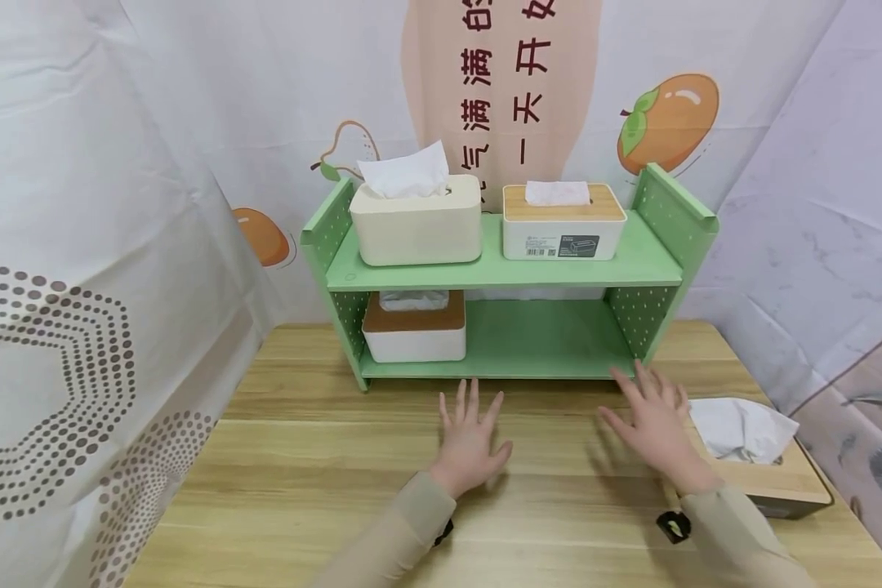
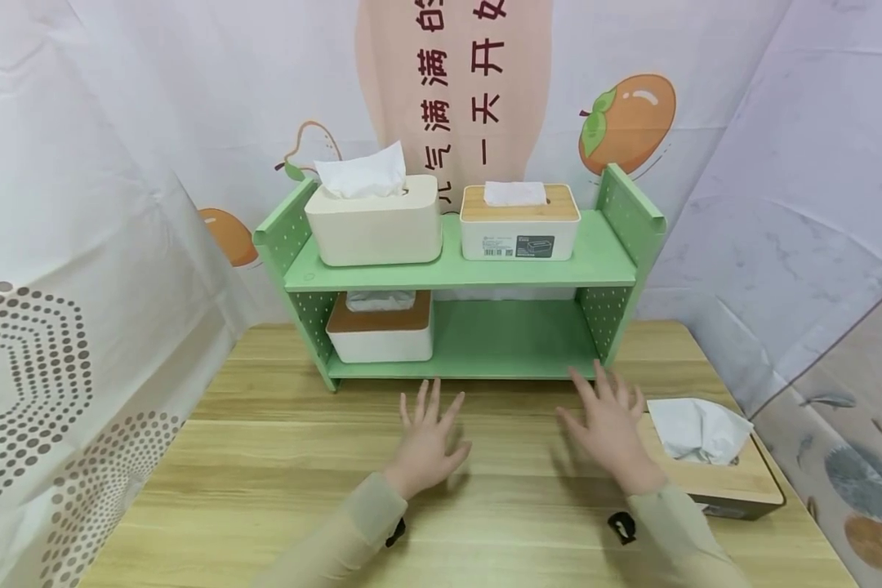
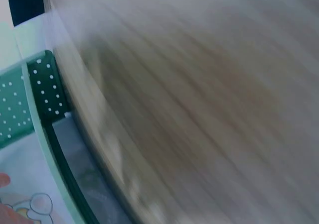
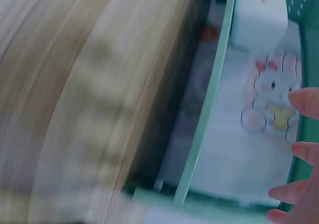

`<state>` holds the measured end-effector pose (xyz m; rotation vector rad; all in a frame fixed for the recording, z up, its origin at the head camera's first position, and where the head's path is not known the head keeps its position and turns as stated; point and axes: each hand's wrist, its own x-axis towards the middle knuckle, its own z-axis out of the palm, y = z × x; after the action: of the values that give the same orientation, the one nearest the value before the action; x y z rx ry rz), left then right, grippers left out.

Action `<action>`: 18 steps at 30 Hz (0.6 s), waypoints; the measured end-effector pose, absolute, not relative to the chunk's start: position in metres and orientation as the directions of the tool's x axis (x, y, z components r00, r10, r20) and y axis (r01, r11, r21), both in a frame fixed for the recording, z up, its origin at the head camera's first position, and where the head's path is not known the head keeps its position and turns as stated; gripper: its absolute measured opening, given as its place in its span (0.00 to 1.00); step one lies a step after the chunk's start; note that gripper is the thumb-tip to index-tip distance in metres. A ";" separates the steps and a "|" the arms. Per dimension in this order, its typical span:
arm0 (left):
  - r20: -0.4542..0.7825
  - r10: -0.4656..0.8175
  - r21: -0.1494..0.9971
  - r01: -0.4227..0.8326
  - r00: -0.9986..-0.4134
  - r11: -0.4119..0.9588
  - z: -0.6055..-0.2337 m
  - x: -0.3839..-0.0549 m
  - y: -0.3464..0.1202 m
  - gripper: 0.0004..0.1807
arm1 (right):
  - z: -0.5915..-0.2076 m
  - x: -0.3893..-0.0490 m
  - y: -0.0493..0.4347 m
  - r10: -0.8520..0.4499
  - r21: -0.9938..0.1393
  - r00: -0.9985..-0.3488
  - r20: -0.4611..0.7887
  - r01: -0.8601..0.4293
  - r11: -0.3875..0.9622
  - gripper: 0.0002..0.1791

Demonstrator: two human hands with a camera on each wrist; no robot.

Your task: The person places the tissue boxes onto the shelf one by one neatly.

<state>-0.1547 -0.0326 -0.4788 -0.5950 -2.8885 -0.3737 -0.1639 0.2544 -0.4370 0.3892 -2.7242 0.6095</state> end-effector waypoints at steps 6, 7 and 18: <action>0.197 0.377 0.211 0.414 -0.905 0.885 -0.477 -0.154 -0.018 0.41 | -0.435 -0.155 0.297 -0.126 -0.377 -0.925 0.360 -0.267 0.887 0.35; 0.189 0.376 0.206 0.411 -0.907 0.888 -0.476 -0.154 -0.016 0.41 | -0.436 -0.154 0.304 -0.115 -0.381 -0.928 0.355 -0.256 0.888 0.35; 0.193 0.392 0.195 0.427 -0.899 0.883 -0.471 -0.155 0.000 0.40 | -0.442 -0.144 0.368 0.026 -0.397 -0.973 0.229 -0.069 0.915 0.39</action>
<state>-0.1551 0.0003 -0.4707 -0.6348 -2.9034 -0.3519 -0.1441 0.3683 -0.4415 0.0325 -2.8468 0.6020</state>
